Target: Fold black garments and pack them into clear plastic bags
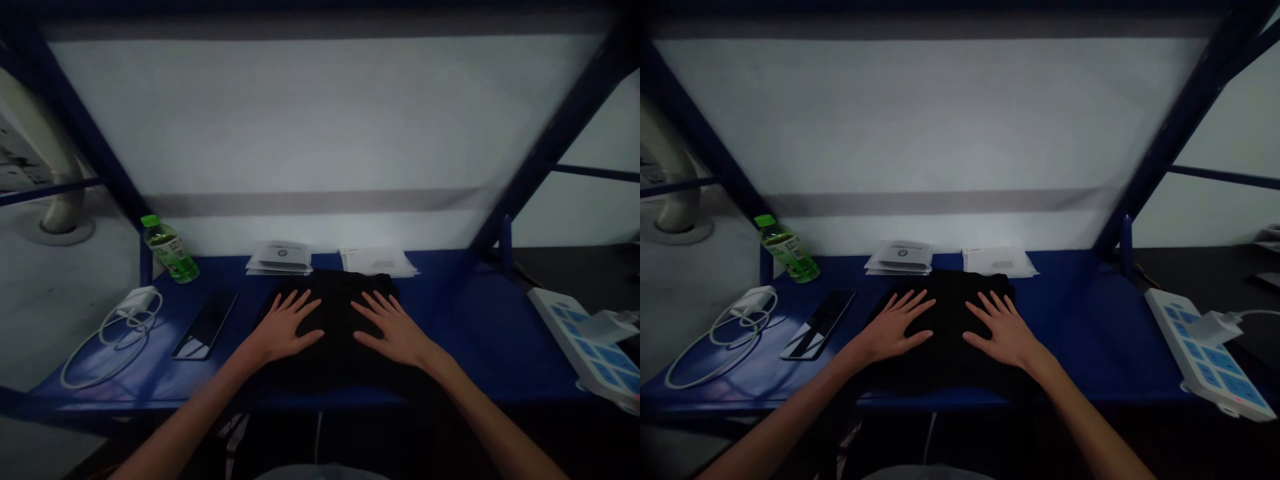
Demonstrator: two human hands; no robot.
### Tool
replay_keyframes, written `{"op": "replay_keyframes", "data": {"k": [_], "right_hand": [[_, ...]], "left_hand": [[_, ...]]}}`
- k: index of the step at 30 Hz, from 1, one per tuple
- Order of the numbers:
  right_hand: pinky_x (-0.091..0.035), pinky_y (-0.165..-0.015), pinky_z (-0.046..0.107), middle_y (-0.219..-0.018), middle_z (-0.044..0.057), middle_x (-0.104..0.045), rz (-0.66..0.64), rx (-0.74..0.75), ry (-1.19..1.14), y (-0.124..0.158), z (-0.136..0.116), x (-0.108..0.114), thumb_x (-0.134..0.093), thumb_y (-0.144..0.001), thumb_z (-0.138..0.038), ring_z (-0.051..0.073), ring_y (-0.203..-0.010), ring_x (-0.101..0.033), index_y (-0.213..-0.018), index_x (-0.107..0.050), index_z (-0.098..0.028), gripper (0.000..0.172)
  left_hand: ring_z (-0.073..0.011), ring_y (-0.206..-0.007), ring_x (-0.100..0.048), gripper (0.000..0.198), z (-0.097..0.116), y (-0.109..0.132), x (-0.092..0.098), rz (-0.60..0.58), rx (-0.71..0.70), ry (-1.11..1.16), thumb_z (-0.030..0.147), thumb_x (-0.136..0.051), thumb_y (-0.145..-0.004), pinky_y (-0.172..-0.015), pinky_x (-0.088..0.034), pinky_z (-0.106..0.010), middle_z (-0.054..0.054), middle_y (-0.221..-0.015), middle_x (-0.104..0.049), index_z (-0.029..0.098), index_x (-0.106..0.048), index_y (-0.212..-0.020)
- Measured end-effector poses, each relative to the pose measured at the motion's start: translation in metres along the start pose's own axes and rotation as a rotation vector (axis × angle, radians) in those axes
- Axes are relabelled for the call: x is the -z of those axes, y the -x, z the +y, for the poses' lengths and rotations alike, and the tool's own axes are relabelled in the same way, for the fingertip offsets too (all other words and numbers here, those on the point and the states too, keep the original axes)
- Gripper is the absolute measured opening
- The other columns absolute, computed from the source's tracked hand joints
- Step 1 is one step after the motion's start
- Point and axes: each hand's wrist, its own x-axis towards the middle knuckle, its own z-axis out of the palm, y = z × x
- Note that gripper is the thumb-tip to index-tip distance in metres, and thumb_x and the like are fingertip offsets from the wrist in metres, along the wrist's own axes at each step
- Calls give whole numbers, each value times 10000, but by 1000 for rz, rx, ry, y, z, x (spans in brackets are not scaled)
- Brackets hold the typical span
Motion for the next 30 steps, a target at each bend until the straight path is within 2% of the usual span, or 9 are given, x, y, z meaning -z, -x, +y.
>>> {"op": "replay_keyframes", "data": {"k": [26, 28, 30], "right_hand": [[-111, -1195, 571, -1625, 3, -172, 1, -4, 12, -2, 2, -3, -357, -895, -753, 317, -1492, -106, -1529, -259, -410, 727], [-111, -1195, 574, -1625, -1, -173, 3, -3, 8, -1, 1, -2, -355, -898, -749, 319, -1492, -111, -1529, -259, -410, 723], [-115, -1194, 577, -1625, -4, -175, 5, 0, 3, -1, 1, -2, -358, -899, -746, 323, -1491, -117, -1528, -262, -410, 719]], "left_hand": [[-360, -1485, -165, 720, -3, 0, -2, 14, -3, 11, 709, -399, -918, -1178, -130, -597, -20, -1628, -181, 379, -256, -1542], [-360, -1478, -196, 704, -3, 0, 0, 16, -3, 12, 703, -404, -919, -1174, -151, -593, -20, -1621, -212, 378, -287, -1532], [-336, -1450, -289, 638, -4, -3, 5, 40, -3, 26, 664, -403, -941, -1168, -218, -549, -28, -1590, -312, 360, -367, -1501]]}}
